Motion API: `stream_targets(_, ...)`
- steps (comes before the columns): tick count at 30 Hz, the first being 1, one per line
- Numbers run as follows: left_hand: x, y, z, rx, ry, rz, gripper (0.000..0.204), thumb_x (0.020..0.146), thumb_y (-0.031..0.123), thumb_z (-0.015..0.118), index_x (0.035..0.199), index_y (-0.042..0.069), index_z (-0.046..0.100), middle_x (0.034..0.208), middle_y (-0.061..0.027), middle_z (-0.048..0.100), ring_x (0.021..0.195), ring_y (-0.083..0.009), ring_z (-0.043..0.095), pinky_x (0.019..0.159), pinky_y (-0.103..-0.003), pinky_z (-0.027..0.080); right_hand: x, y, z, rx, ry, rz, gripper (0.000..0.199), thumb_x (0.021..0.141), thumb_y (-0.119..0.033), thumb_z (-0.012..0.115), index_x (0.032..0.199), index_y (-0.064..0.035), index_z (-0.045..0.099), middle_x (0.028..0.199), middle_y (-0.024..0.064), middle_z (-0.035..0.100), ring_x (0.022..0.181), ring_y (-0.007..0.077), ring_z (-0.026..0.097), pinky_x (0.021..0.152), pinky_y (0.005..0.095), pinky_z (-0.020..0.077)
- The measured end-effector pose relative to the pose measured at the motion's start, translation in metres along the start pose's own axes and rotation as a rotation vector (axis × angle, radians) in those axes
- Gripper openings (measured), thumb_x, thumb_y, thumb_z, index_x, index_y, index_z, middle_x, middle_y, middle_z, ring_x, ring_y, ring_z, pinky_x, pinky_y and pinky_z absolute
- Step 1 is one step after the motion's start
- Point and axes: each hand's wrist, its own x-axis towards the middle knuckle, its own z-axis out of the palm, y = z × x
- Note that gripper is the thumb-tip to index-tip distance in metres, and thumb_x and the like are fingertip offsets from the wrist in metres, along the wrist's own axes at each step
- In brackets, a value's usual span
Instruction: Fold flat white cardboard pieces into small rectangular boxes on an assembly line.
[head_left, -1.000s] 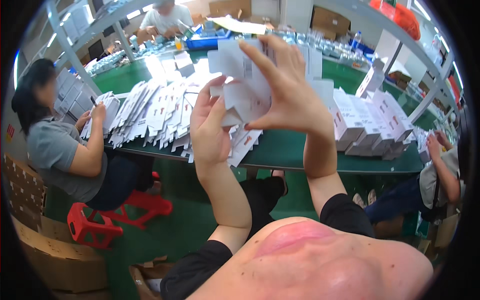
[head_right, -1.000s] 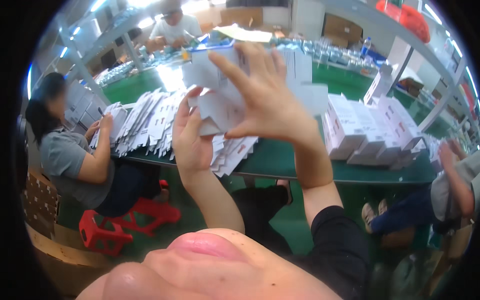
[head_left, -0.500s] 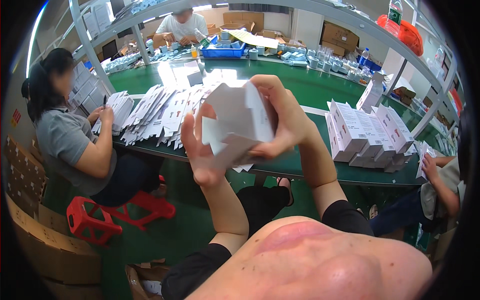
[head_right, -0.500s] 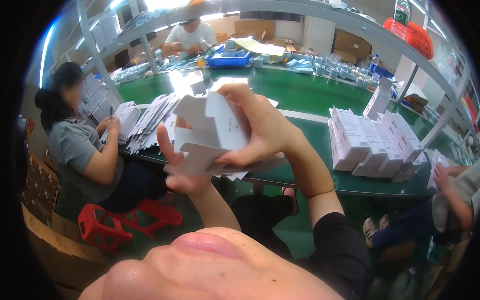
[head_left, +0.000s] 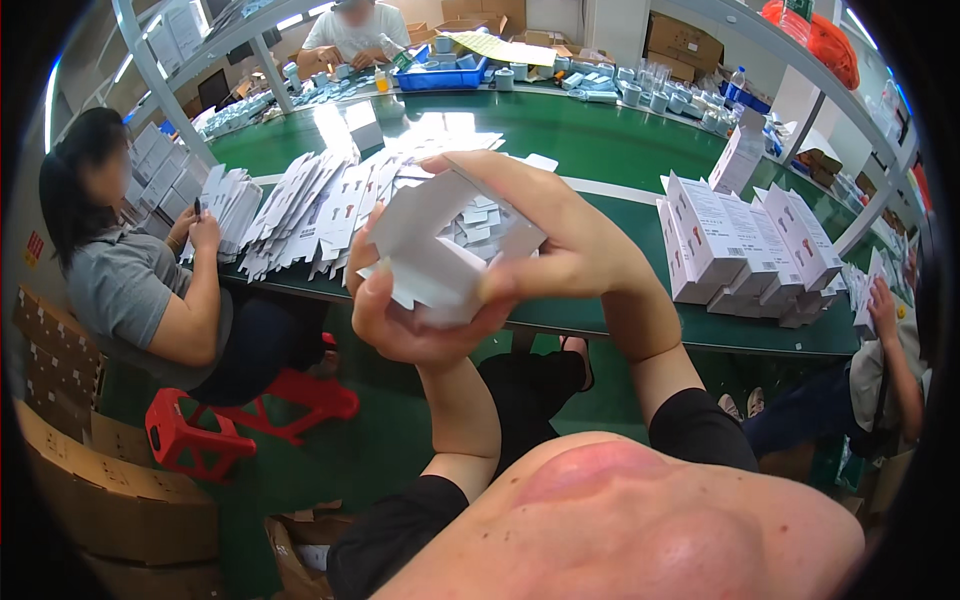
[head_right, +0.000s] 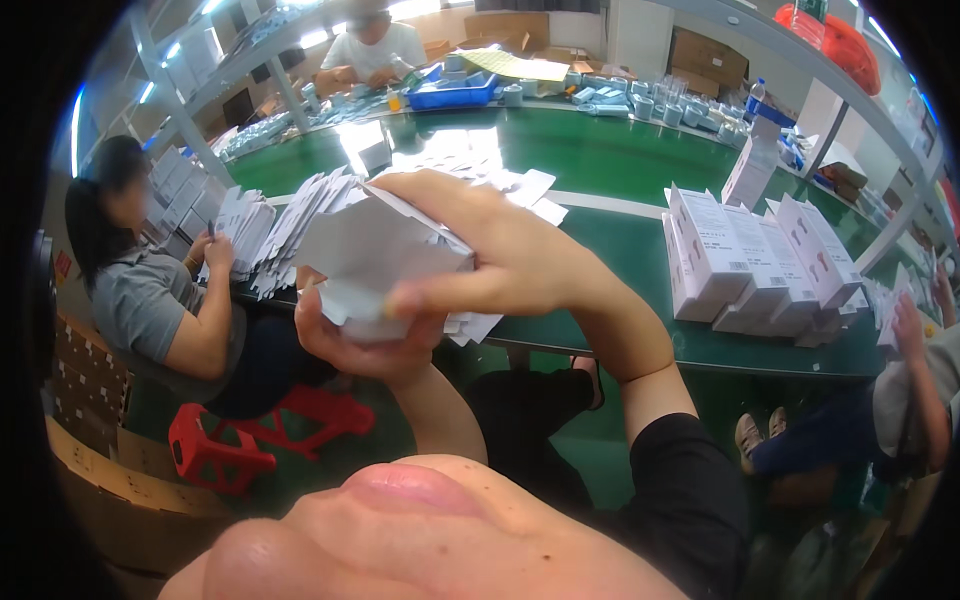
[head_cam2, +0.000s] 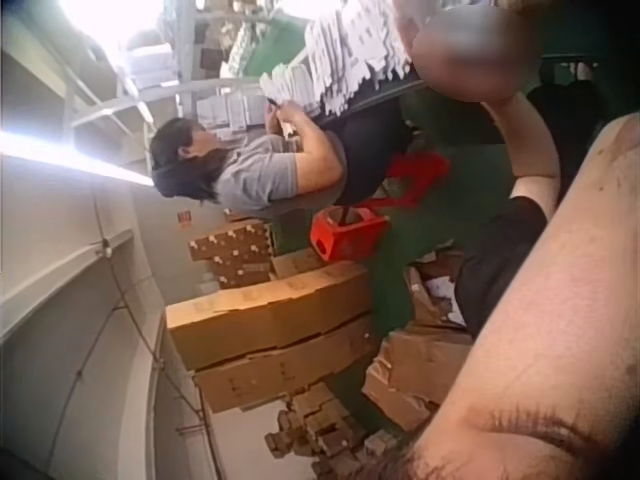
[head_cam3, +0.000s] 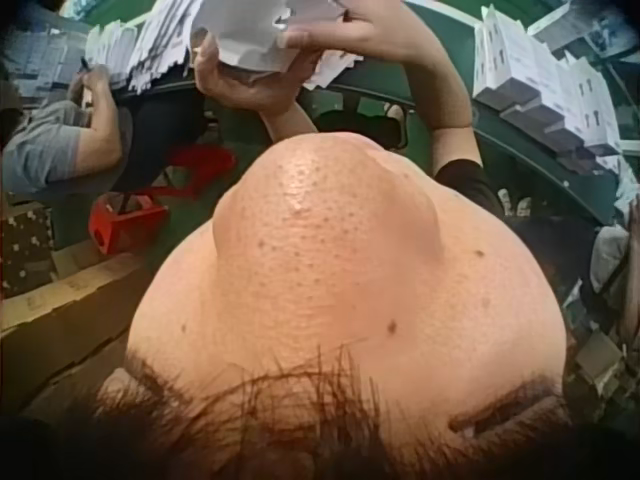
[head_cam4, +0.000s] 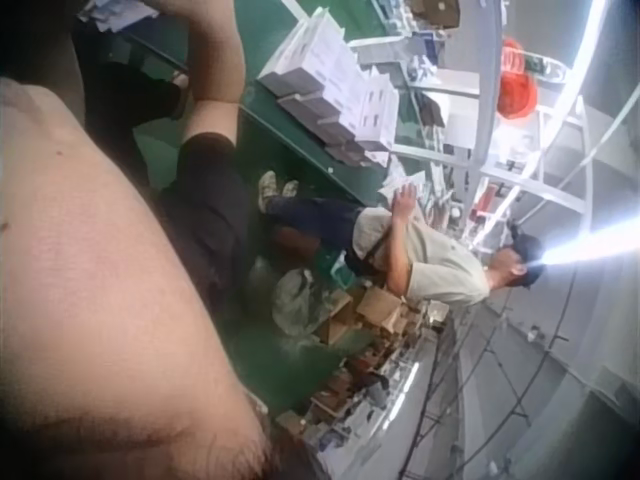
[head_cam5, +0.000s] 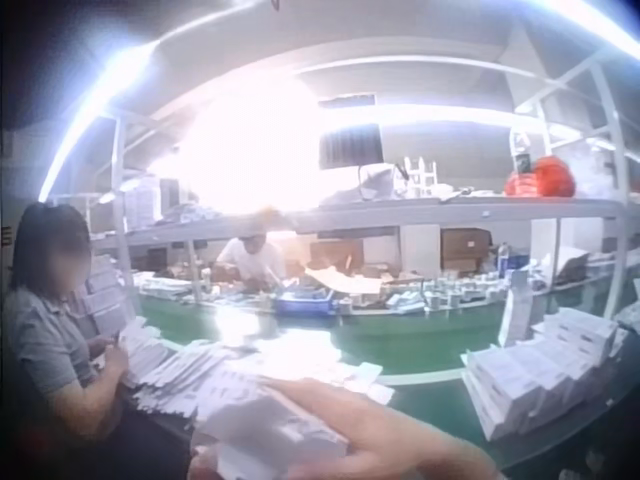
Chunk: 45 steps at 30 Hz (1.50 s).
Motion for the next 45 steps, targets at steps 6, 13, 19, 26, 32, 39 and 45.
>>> stream_targets(6, 0.011, 0.014, 0.024, -0.522, 0.047, -0.474, 0.075, 0.089, 0.048, 0.068, 0.149, 0.018, 0.035, 0.148, -0.0212, 0.044, 0.141, -0.0371, 0.040, 0.118, -0.057, 0.028, -0.010, -0.005, 0.005, -0.196, 0.121, -0.156, 0.056, 0.074, -0.019, 0.066, 0.127, -0.0030, 0.061, 0.120, 0.0142, 0.063, 0.105, 0.0296, 0.059, 0.092, 0.0379, 0.0454)
stream_targets(13, 0.002, 0.015, 0.032, -0.476, 0.070, -0.614, 0.040, 0.098, 0.038, 0.048, 0.132, 0.018, 0.047, 0.150, -0.0189, 0.042, 0.145, -0.0376, 0.033, 0.120, -0.055, 0.022, -0.001, -0.001, 0.007, -0.270, 0.097, -0.269, 0.050, 0.074, -0.012, 0.061, 0.123, -0.0031, 0.060, 0.124, 0.0141, 0.058, 0.107, 0.0291, 0.055, 0.093, 0.0370, 0.0442)
stream_targets(19, 0.014, 0.020, 0.029, -0.425, 0.047, -0.273, 0.020, 0.094, 0.018, 0.043, 0.112, 0.016, 0.052, 0.150, -0.0185, 0.041, 0.144, -0.0366, 0.034, 0.117, -0.052, 0.026, -0.004, 0.004, 0.012, -0.040, 0.113, -0.198, 0.049, 0.072, -0.004, 0.052, 0.121, -0.0032, 0.059, 0.122, 0.0132, 0.056, 0.106, 0.0280, 0.053, 0.092, 0.0362, 0.0435)
stream_targets(26, 0.014, 0.032, 0.021, -0.306, -0.139, -0.314, 0.010, 0.091, 0.014, 0.049, 0.100, 0.016, 0.050, 0.149, -0.0175, 0.041, 0.139, -0.0340, 0.040, 0.115, -0.047, 0.029, -0.012, -0.012, 0.006, -0.024, 0.109, -0.182, 0.053, 0.069, 0.000, 0.047, 0.121, -0.0031, 0.058, 0.122, 0.0132, 0.055, 0.101, 0.0268, 0.055, 0.090, 0.0335, 0.0443)
stream_targets(32, 0.013, 0.026, 0.033, -0.213, -0.142, -0.394, 0.019, 0.092, 0.027, 0.054, 0.109, 0.017, 0.053, 0.149, -0.0167, 0.041, 0.136, -0.0331, 0.043, 0.114, -0.045, 0.032, -0.011, -0.007, 0.003, -0.213, 0.139, -0.138, 0.054, 0.068, 0.000, 0.047, 0.121, -0.0032, 0.057, 0.122, 0.0128, 0.056, 0.096, 0.0267, 0.055, 0.088, 0.0318, 0.0452)
stream_targets(39, 0.014, 0.016, 0.027, -0.663, -0.021, -0.466, 0.040, 0.093, 0.038, 0.062, 0.126, 0.016, 0.051, 0.147, -0.0120, 0.044, 0.132, -0.0273, 0.046, 0.110, -0.044, 0.037, -0.010, -0.013, 0.018, -0.141, 0.245, -0.338, 0.056, 0.069, -0.007, 0.065, 0.125, -0.0065, 0.058, 0.119, 0.0104, 0.058, 0.097, 0.0281, 0.058, 0.088, 0.0356, 0.0470)
stream_targets(45, 0.010, 0.001, 0.049, -0.759, 0.002, -0.910, 0.054, 0.093, 0.039, 0.067, 0.136, 0.014, 0.047, 0.143, -0.0082, 0.048, 0.129, -0.0229, 0.049, 0.110, -0.044, 0.038, -0.026, -0.011, -0.002, -0.528, 0.308, -0.377, 0.065, 0.069, -0.021, 0.084, 0.128, -0.0110, 0.059, 0.121, 0.0080, 0.058, 0.097, 0.0274, 0.060, 0.087, 0.0376, 0.0492)
